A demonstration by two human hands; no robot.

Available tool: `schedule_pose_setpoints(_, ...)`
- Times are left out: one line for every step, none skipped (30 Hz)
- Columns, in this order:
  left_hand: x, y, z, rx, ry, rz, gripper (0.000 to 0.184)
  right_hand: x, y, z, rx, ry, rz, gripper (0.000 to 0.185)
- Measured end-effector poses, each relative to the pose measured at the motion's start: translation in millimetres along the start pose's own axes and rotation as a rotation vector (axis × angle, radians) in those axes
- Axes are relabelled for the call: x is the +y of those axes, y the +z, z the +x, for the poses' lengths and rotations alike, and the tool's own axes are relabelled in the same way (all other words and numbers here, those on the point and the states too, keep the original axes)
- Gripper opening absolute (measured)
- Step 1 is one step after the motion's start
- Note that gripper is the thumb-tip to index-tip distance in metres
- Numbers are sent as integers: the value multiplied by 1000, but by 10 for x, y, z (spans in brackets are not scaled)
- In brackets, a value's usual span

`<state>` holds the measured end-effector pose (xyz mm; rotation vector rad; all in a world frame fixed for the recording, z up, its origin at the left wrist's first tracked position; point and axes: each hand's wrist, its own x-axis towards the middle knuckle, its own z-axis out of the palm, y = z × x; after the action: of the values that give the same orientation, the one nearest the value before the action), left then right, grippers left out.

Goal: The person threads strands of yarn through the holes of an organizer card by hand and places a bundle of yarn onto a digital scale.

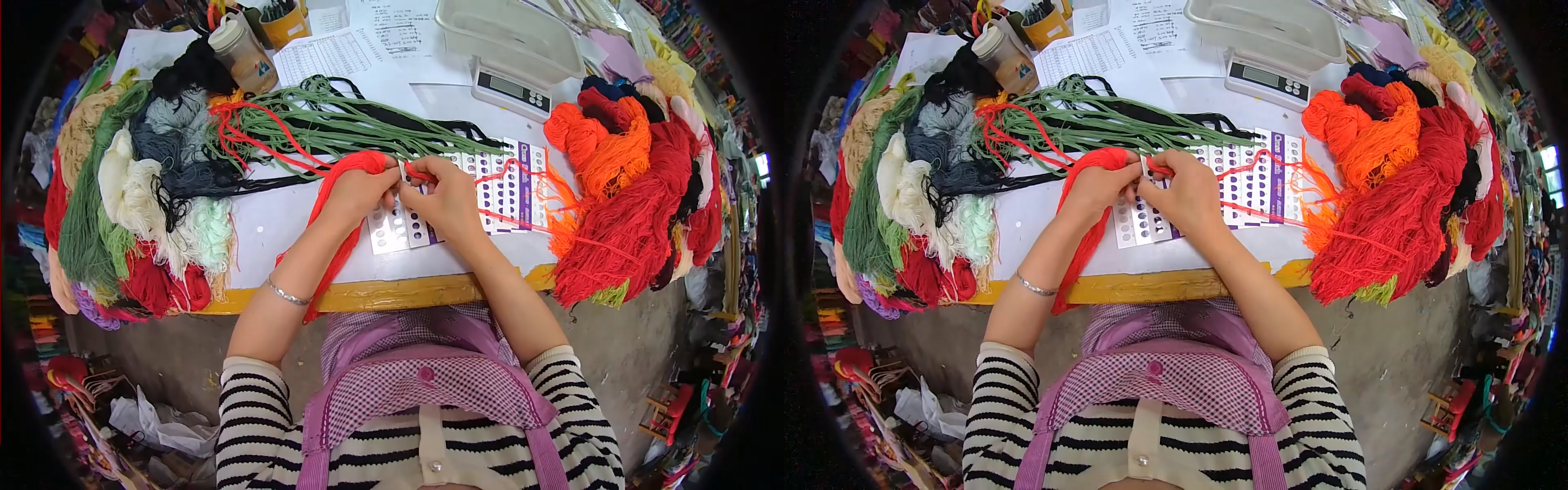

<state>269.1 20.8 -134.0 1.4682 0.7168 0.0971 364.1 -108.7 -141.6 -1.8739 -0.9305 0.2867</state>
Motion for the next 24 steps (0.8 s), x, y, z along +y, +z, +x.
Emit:
schedule_pose_setpoints(1,-6,19,17,-39,21,14,-12,-9,3,-22,29,-27,32)
schedule_pose_setpoints(-3,-11,35,34,-79,43,15,-13,-5,2,-18,29,-25,32)
schedule_pose_setpoints(-32,-25,52,31,-79,48,15,-9,9,-2,8,24,-11,32)
schedule_pose_setpoints(-67,-49,60,0,-21,-34,13,1,21,-7,34,19,4,32)
schedule_pose_setpoints(-98,-85,60,-31,37,-115,12,24,34,-13,39,22,8,32)
schedule_pose_setpoints(-48,-123,4,-34,36,-107,12,52,51,-16,34,10,-8,32)
schedule_pose_setpoints(48,-168,-88,16,11,-201,12,66,62,-16,31,-1,-25,31)
schedule_pose_setpoints(106,-222,-135,67,-14,-297,12,68,67,-18,38,2,-20,31)
schedule_pose_setpoints(141,-275,-131,41,-40,-467,16,68,72,-23,23,-16,-59,32)
schedule_pose_setpoints(177,-300,-132,41,-40,-465,16,59,74,-24,5,-38,-102,33)
schedule_pose_setpoints(222,-330,-143,-133,-58,-499,18,32,73,-27,4,-40,-102,33)
schedule_pose_setpoints(262,-346,-155,-306,-77,-532,20,-23,65,-35,16,-14,-143,35)
schedule_pose_setpoints(270,-295,-119,-344,-84,-351,17,-56,63,-37,29,13,-184,38)
schedule_pose_setpoints(261,-193,-115,-342,-84,-352,17,-43,74,-42,27,11,-183,38)
schedule_pose_setpoints(245,-78,-120,-295,-50,-99,19,-22,84,-48,64,-46,-188,41)
schedule_pose_setpoints(224,-30,-121,-247,-17,155,22,-14,90,-51,102,-102,-192,43)
schedule_pose_setpoints(112,-76,-21,-271,3,182,22,-9,81,-46,37,-57,-236,43)
schedule_pose_setpoints(155,-138,-38,-274,2,184,22,1,89,-35,40,-53,-235,43)
schedule_pose_setpoints(228,-241,-86,-172,94,309,22,15,104,-27,39,-49,-247,42)
schedule_pose_setpoints(263,-375,-125,-67,186,434,23,28,116,-21,37,-45,-256,42)
schedule_pose_setpoints(234,-558,-140,117,72,375,24,40,117,-14,38,-41,-249,42)
schedule_pose_setpoints(189,-817,-156,300,-42,317,26,48,111,-6,18,-31,-250,42)
schedule_pose_setpoints(146,-1214,-176,344,-152,309,29,48,108,-4,0,-20,-251,42)
schedule_pose_setpoints(211,-1433,-261,435,-135,22,25,34,98,3,3,-19,-245,42)
